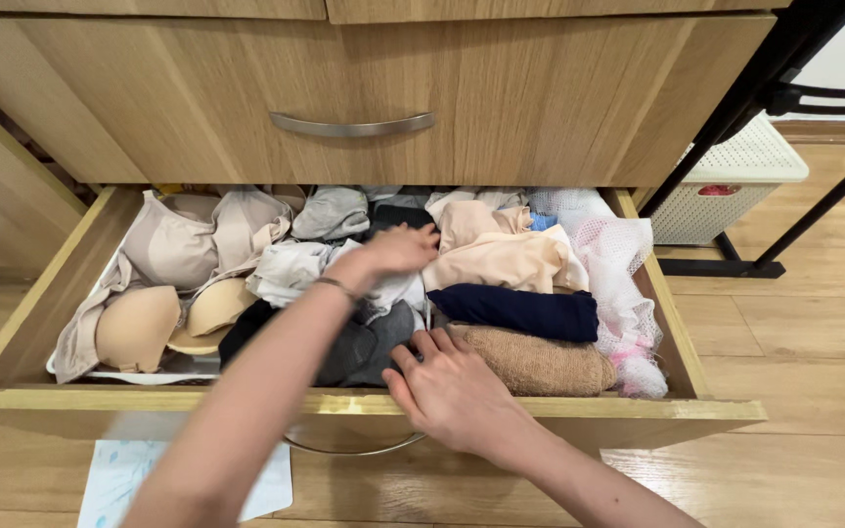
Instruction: The person folds several pairs of socks and a red underwear on the floor, then places them into an open drawer. The person also gathers small pieces of trash and a drawing from the floor and folds the paper.
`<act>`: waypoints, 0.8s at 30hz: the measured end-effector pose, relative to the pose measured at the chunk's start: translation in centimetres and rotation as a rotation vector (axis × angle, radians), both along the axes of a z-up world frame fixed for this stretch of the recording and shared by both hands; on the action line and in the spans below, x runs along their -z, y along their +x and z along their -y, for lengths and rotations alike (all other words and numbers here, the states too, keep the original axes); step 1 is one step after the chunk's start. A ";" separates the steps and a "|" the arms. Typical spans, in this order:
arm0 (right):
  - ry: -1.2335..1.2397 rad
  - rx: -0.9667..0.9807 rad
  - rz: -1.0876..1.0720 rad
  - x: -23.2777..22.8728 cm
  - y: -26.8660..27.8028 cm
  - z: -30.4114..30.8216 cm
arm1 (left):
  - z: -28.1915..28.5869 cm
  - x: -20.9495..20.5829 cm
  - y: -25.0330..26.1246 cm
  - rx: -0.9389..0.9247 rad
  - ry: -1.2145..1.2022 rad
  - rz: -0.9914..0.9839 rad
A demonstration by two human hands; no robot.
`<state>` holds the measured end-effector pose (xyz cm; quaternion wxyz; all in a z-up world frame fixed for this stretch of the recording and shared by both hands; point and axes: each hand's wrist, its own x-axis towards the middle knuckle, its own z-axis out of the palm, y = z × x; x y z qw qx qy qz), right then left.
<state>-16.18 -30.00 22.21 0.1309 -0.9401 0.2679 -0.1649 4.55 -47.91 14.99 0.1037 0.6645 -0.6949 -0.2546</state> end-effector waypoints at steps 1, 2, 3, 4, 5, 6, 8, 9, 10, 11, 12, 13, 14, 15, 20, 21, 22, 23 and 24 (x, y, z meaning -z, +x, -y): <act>0.007 0.000 -0.002 0.0 0.0 0.1 | -0.7 -0.8 1.6 -0.156 0.094 -0.255; 0.003 -0.004 -0.016 0.0 -0.1 0.2 | -1.3 -1.8 3.1 -0.116 -0.188 -0.308; 0.003 -0.003 -0.029 0.1 -0.1 0.3 | -1.9 -2.8 4.4 -0.067 -0.465 -0.356; 0.004 -0.002 -0.042 0.1 -0.1 0.3 | -2.6 -3.7 5.5 -0.214 -0.373 -0.394; 0.003 -0.002 -0.044 0.2 0.0 0.3 | -3.5 -4.7 6.5 -0.366 -0.280 -0.429; 0.003 -0.002 -0.046 0.2 0.0 0.2 | -4.4 -5.4 6.9 -0.343 -0.296 -0.323; -0.001 -0.005 -0.045 0.1 0.1 0.1 | -6.0 -6.9 7.1 -0.299 -0.329 -0.111; -0.007 -0.005 -0.042 0.0 0.1 0.2 | -6.6 -7.5 6.7 -0.150 -0.359 -0.070; -0.012 -0.005 -0.040 -0.1 0.1 0.2 | -7.1 -8.0 6.1 0.000 -0.388 -0.029; -0.002 -0.002 -0.048 -0.2 0.0 0.2 | -7.5 -8.3 5.2 0.151 -0.413 0.010; 0.008 0.002 -0.057 -0.2 0.0 0.3 | -7.8 -8.4 4.3 0.277 -0.479 0.082; 0.021 0.003 -0.067 -0.1 0.0 0.3 | -8.1 -8.3 3.4 0.402 -0.540 0.154; 0.011 0.003 -0.063 -0.1 -0.1 0.3 | -8.2 -8.1 2.4 0.527 -0.598 0.226; 0.003 0.000 -0.056 -0.1 0.0 0.2 | -8.3 -7.8 1.6 0.542 -0.567 0.301; 0.012 0.013 -0.038 0.2 0.0 0.2 | -7.9 -6.8 -0.4 0.333 -0.280 0.307; 0.025 0.017 -0.035 0.3 0.0 0.2 | -7.9 -7.0 -0.3 0.292 -0.264 0.278; 0.038 0.021 -0.033 0.4 -0.1 0.3 | -8.2 -7.4 0.0 0.250 -0.248 0.249; 0.040 0.026 -0.044 0.4 0.0 0.3 | -8.6 -8.1 0.5 0.208 -0.233 0.223; 0.042 0.031 -0.055 0.5 0.0 0.2 | -9.2 -8.8 0.9 0.214 -0.289 0.227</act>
